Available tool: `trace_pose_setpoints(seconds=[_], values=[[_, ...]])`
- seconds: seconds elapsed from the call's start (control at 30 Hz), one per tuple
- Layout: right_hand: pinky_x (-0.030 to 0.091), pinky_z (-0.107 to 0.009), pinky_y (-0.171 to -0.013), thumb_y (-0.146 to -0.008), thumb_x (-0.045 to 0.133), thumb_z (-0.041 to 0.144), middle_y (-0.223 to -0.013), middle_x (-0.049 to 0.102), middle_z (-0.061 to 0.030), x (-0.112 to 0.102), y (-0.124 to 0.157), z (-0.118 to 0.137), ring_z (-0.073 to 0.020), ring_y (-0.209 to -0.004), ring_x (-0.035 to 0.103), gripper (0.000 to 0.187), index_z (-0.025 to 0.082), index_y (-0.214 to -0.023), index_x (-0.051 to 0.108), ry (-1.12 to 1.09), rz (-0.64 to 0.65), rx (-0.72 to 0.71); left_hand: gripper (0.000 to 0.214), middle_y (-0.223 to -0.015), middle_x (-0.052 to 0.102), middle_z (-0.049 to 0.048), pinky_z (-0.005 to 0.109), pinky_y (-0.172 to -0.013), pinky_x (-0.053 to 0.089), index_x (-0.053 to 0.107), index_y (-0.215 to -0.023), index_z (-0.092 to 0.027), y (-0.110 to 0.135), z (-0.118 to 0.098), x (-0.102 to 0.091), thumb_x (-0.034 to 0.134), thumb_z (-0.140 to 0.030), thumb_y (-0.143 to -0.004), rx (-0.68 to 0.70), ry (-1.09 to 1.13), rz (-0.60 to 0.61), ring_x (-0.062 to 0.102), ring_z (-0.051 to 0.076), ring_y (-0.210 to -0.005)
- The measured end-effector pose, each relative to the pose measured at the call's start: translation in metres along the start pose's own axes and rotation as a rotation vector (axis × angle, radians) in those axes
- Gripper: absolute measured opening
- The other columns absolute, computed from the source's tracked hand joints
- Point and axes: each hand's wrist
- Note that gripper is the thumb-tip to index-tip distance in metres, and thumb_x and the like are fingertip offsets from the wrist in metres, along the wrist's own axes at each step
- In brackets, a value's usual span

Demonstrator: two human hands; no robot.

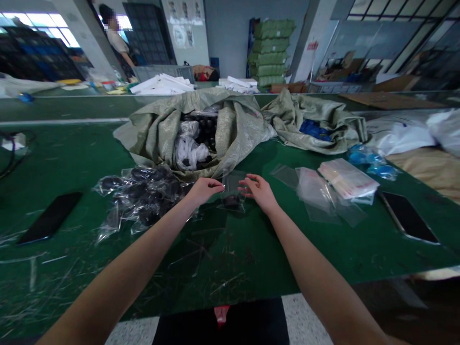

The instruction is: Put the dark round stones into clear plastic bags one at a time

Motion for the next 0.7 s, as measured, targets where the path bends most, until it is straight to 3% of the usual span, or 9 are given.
trace_pose_setpoints(seconds=[0.13, 0.23, 0.37, 0.5, 0.7], values=[[0.061, -0.028, -0.065, -0.073, 0.076, 0.022, -0.089, 0.074, -0.0094, -0.012, -0.001, 0.002, -0.0165, -0.075, 0.071, 0.022, 0.014, -0.090, 0.066, 0.091, 0.067, 0.095, 0.024, -0.071, 0.073, 0.0027, 0.029, -0.062, 0.043, 0.078, -0.080, -0.020, 0.001, 0.003, -0.003, 0.073, -0.040, -0.068, 0.001, 0.014, 0.001, 0.059, 0.016, -0.062], [0.060, -0.026, -0.063, -0.069, 0.077, 0.018, -0.078, 0.073, -0.0068, -0.016, -0.002, 0.000, -0.0138, -0.068, 0.068, 0.015, 0.013, -0.081, 0.070, 0.148, 0.098, 0.100, 0.025, -0.068, 0.072, 0.0021, 0.029, -0.061, 0.043, 0.078, -0.081, -0.020, 0.004, 0.003, -0.004, 0.073, -0.041, -0.069, -0.011, 0.016, 0.000, 0.058, 0.016, -0.060], [0.055, -0.022, -0.055, -0.069, 0.074, 0.019, -0.072, 0.071, -0.0030, -0.019, -0.005, -0.004, -0.0113, -0.063, 0.065, 0.010, 0.015, -0.078, 0.071, 0.234, 0.077, -0.001, 0.022, -0.075, 0.074, 0.0026, 0.030, -0.067, 0.046, 0.078, -0.080, -0.021, 0.004, 0.005, -0.008, 0.072, -0.040, -0.070, 0.037, -0.019, -0.024, 0.063, 0.018, -0.067], [0.049, -0.021, -0.049, -0.068, 0.074, 0.023, -0.072, 0.070, -0.0012, -0.022, -0.008, -0.007, -0.0109, -0.060, 0.061, 0.017, 0.017, -0.083, 0.072, 0.311, 0.091, -0.127, 0.023, -0.086, 0.076, 0.0037, 0.031, -0.080, 0.048, 0.078, -0.084, -0.021, 0.004, 0.012, -0.010, 0.070, -0.040, -0.074, 0.138, -0.059, -0.019, 0.067, 0.021, -0.081], [0.052, -0.023, -0.052, -0.070, 0.071, 0.026, -0.076, 0.071, -0.0029, -0.023, -0.010, -0.013, -0.0141, -0.066, 0.067, 0.013, 0.017, -0.079, 0.072, 0.288, 0.141, -0.200, 0.032, -0.089, 0.076, 0.0064, 0.031, -0.077, 0.048, 0.078, -0.090, -0.018, 0.005, 0.019, -0.011, 0.067, -0.044, -0.075, 0.160, -0.080, -0.017, 0.067, 0.021, -0.080]])
Point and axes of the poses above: each hand's wrist, its own y-axis away from the middle knuckle, its own x-axis out of the palm, z = x × y
